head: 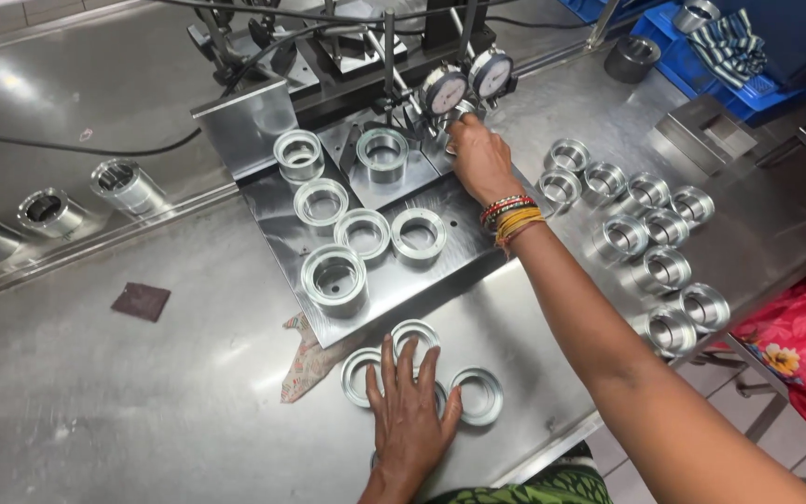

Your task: Wiping metal cylinders and inspecting their dimensions using a dial gauge measurement tool on a workbench.

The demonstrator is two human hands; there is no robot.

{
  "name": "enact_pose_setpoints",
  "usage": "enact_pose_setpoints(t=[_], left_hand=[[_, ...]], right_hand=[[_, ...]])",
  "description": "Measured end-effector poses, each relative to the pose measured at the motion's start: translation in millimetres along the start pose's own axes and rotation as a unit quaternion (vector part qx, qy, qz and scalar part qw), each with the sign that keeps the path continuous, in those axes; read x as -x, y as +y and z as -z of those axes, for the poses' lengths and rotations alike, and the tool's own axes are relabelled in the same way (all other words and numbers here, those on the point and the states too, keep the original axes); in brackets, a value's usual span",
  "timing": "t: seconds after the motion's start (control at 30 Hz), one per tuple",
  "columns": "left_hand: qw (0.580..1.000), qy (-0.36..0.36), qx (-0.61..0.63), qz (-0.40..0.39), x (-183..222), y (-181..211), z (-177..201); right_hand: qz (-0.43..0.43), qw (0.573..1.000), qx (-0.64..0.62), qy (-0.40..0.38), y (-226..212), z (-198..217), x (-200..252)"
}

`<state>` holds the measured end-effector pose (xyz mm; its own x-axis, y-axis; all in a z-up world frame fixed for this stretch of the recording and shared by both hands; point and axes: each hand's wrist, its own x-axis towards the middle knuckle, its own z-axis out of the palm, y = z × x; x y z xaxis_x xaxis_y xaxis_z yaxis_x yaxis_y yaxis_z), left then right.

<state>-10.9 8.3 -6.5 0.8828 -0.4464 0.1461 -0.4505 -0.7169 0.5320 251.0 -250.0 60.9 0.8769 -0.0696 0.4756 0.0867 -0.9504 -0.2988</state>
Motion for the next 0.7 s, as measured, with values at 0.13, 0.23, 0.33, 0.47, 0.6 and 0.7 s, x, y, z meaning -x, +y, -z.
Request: enact_pose_setpoints(t=[0.13,0.23,0.33,0.47,0.6,0.7], left_hand=[[0.999,-0.041,0.003,-0.014,-1,4,15],[0.995,-0.099,0.005,-0.026,-3,5,23],[0.985,-0.172,0.004,-0.028,-7,9,34],[0.975,-0.211,-0.020,-0.071,-9,18,42],[0.973,-0.202,-0.043,-0.104,-11,23,34],[0.977,-0.187,-0.053,-0.087,-11,25,34]], right_hand=[[0.002,0.999,0.007,-0.033,-16,43,50],[-0.016,0.996,-0.087,-0.014,-27,90,120],[-0.281,0.927,-0.215,-0.120,-34,124,194],[-0.257,0.941,-0.162,-0.146,-31,109,269],[-0.022,0.993,-0.017,-0.119,-30,69,308],[-0.091,0.956,-0.215,-0.177,-60,100,288]])
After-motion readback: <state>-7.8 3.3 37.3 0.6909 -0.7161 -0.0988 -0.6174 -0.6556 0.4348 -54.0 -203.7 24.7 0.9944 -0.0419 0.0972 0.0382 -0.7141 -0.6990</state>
